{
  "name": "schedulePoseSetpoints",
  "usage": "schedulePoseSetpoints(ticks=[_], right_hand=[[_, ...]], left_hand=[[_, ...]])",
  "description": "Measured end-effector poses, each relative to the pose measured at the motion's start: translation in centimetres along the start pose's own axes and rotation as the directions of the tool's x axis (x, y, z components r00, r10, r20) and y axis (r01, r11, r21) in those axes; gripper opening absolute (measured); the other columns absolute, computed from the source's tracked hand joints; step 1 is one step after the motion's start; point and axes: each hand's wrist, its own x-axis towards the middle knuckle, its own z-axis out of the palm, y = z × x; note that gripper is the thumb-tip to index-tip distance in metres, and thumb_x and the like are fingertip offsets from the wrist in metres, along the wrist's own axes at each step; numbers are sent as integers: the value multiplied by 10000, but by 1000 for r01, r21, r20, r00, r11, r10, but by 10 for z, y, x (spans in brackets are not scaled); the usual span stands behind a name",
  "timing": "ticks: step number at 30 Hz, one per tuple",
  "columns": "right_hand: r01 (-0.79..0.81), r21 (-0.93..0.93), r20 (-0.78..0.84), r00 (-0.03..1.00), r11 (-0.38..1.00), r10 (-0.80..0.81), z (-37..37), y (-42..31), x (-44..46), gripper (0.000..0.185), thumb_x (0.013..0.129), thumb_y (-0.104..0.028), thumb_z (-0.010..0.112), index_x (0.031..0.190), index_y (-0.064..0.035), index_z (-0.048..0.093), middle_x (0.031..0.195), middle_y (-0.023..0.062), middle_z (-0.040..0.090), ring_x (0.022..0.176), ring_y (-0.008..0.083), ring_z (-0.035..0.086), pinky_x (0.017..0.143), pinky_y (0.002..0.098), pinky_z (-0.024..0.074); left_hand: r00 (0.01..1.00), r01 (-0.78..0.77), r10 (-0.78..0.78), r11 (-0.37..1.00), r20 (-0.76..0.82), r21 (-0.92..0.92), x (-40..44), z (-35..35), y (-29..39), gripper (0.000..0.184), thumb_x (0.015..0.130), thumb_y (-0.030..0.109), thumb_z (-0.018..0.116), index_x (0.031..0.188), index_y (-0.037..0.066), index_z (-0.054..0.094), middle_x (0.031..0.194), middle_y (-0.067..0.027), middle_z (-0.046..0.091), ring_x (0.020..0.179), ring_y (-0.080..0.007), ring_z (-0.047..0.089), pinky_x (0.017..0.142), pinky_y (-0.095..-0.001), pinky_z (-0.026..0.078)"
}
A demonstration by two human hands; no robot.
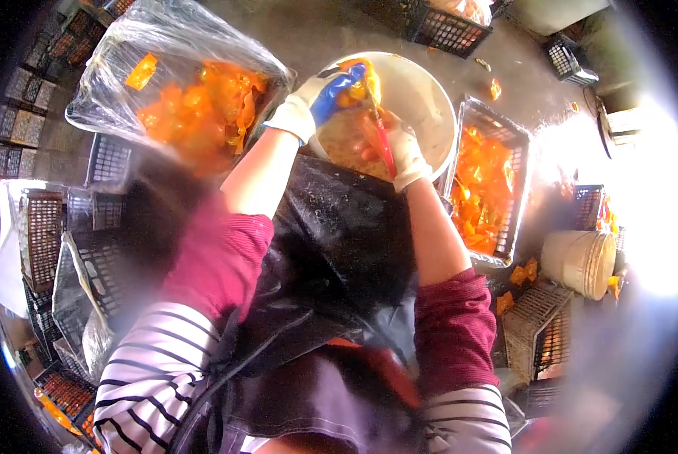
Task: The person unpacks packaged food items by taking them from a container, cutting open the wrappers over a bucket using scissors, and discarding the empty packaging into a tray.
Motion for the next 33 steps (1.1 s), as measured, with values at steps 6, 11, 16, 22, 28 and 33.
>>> schedulePoseSetpoints(ticks=[6, 11, 16, 22, 28, 33], right_hand=[[-28, 71, 60, 998, 997, 23, -9, 1, 1, 392, 903, -311, 624, 1163, -25, 561, 733, 113, 641, 560, 143, 605, 497, 246, 484], [-14, 27, 77, 997, 1000, 12, -6, 9, 5, 439, 908, -322, 615, 1208, -16, 520, 829, 88, 617, 612, 149, 616, 502, 258, 488], [-16, -17, 84, 996, 1000, 18, -2, -3, 0, 435, 910, -343, 611, 1191, -22, 526, 908, 69, 581, 638, 140, 613, 497, 251, 480], [38, 22, 38, 999, 999, -39, -11, 11, 14, 363, 917, -268, 601, 1177, -23, 537, 908, 70, 582, 643, 148, 613, 494, 258, 481], [20, -140, -90, 995, 990, -33, -14, 19, 16, 324, 917, -239, 524, 1187, -65, 567, 809, 90, 682, 565, 163, 643, 518, 291, 480], [49, -294, -131, 987, 955, -91, -11, 18, 16, 300, 922, -264, 510, 1166, -107, 588, 757, 80, 675, 557, 152, 635, 521, 285, 479]], left_hand=[[980, -195, 188, 974, 66, 115, 5, -4, -5, 347, 885, 270, 641, 1136, 31, 640, 1125, -86, 640, 1004, -134, 566, 891, -273, 443], [990, -117, 132, 959, -41, 259, 2, -2, -6, 396, 929, 370, 539, 1073, 18, 653, 1087, -139, 652, 1014, -187, 587, 881, -291, 447], [984, -32, 127, 811, -122, 584, 10, -2, 1, 573, 879, 523, 557, 1070, -11, 635, 984, -143, 665, 947, -211, 617, 816, -324, 490], [993, -86, 85, 996, -86, -2, 26, 0, -18, 500, 820, 442, 694, 1105, 39, 608, 929, -86, 662, 848, -170, 632, 716, -283, 522], [986, 162, -162, 987, 31, 6, 35, -13, -31, 398, 809, 222, 721, 1151, 74, 585, 1031, -60, 652, 908, -134, 628, 766, -267, 526], [927, -135, 356, 614, -121, 777, 13, 3, -14, 467, 796, 62, 661, 1246, 25, 538, 1112, -67, 645, 1000, -152, 609, 866, -246, 483]])
